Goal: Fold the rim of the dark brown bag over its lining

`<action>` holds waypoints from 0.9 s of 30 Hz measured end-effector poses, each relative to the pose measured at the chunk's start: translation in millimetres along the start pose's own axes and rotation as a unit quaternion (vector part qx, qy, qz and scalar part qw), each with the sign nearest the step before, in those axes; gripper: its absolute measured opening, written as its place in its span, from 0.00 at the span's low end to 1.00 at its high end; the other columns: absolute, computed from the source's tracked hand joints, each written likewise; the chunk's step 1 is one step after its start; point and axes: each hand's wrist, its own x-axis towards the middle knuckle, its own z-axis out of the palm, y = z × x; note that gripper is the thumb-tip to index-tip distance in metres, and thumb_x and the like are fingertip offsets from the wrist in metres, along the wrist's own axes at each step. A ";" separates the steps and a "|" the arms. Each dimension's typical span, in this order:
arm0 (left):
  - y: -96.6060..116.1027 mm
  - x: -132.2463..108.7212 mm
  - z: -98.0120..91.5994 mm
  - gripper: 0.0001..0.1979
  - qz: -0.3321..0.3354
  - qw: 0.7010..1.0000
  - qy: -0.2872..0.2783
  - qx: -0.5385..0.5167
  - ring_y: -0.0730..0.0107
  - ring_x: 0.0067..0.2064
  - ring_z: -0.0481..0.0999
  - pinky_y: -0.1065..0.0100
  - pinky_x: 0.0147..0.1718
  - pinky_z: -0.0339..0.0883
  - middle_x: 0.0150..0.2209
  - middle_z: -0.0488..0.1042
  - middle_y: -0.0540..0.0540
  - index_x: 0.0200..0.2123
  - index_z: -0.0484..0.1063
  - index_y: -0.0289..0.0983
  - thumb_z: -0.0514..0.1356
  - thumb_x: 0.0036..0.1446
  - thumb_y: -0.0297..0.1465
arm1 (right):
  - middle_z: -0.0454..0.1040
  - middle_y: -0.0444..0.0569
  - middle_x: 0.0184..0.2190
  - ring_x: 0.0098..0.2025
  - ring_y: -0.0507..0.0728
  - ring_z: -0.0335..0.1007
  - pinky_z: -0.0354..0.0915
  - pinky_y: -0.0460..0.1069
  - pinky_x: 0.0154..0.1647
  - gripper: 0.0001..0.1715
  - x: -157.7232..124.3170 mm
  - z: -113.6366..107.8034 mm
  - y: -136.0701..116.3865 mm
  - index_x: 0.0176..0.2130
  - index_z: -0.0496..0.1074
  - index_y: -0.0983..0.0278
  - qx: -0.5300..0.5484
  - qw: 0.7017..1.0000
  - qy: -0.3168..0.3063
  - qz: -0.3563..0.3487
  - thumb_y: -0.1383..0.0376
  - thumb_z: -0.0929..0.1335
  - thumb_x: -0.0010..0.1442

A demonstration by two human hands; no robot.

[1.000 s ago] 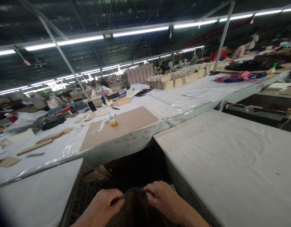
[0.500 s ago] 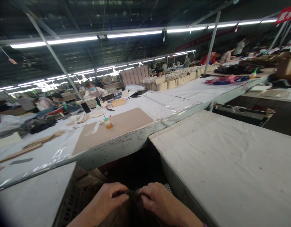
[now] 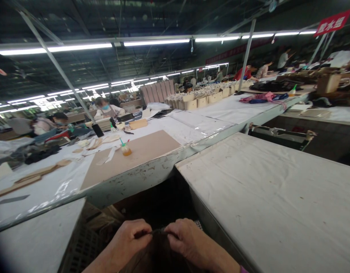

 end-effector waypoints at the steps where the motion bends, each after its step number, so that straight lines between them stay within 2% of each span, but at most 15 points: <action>1: 0.7 0.7 0.3 0.07 -0.002 1.000 -0.004 -0.005 0.74 0.30 0.68 0.70 0.31 0.56 0.27 0.70 0.52 0.25 0.73 0.36 0.59 0.54 0.31 | 0.75 0.45 0.36 0.39 0.53 0.69 0.57 0.46 0.40 0.13 -0.4 -0.7 -0.5 0.41 0.76 0.60 -0.001 1.000 -0.001 -0.003 0.64 0.62 0.63; 6: 0.4 1.9 1.2 0.06 0.027 0.993 -0.055 -0.097 0.72 0.37 0.68 0.71 0.35 0.59 0.39 0.72 0.49 0.28 0.67 0.36 0.58 0.56 0.31 | 0.76 0.44 0.34 0.37 0.52 0.69 0.57 0.45 0.38 0.12 -4.6 -5.1 -2.0 0.39 0.77 0.61 0.011 1.000 -0.009 -0.006 0.67 0.63 0.61; 10: 0.6 2.0 1.0 0.08 -0.020 0.990 -0.090 -0.111 0.74 0.29 0.65 0.71 0.29 0.56 0.25 0.69 0.55 0.34 0.70 0.38 0.58 0.58 0.37 | 0.76 0.43 0.35 0.38 0.51 0.70 0.57 0.45 0.38 0.14 -8.0 -5.6 -0.1 0.40 0.78 0.60 0.013 1.000 -0.002 -0.003 0.67 0.64 0.60; 13: 5.0 1.2 0.1 0.10 0.005 0.986 -0.113 -0.124 0.70 0.37 0.74 0.71 0.36 0.63 0.34 0.79 0.53 0.40 0.76 0.39 0.57 0.59 0.35 | 0.77 0.43 0.36 0.38 0.52 0.70 0.58 0.45 0.39 0.14 -9.7 -5.8 2.4 0.42 0.78 0.59 0.015 1.000 0.002 0.003 0.66 0.64 0.61; 15: 7.7 -0.1 0.0 0.12 0.014 0.985 -0.122 -0.118 0.67 0.41 0.76 0.71 0.39 0.64 0.38 0.80 0.51 0.38 0.79 0.39 0.55 0.60 0.34 | 0.77 0.44 0.37 0.40 0.52 0.71 0.58 0.45 0.40 0.14 -10.4 -6.6 4.4 0.43 0.78 0.59 0.016 1.000 0.002 0.003 0.65 0.64 0.61; 22: 8.4 -2.4 2.4 0.14 0.032 0.988 -0.122 -0.084 0.70 0.35 0.72 0.72 0.34 0.61 0.32 0.78 0.52 0.36 0.80 0.37 0.53 0.60 0.32 | 0.77 0.45 0.35 0.36 0.51 0.70 0.58 0.44 0.37 0.15 -12.6 -8.4 12.2 0.43 0.79 0.62 0.032 0.999 -0.003 -0.014 0.64 0.64 0.63; 27: 9.2 -1.8 0.9 0.13 0.044 0.986 -0.125 -0.096 0.71 0.35 0.71 0.72 0.35 0.60 0.31 0.76 0.52 0.36 0.79 0.37 0.53 0.60 0.30 | 0.77 0.45 0.37 0.38 0.52 0.71 0.60 0.44 0.39 0.17 -14.4 -13.8 9.9 0.46 0.79 0.61 0.066 0.997 -0.026 -0.024 0.65 0.64 0.62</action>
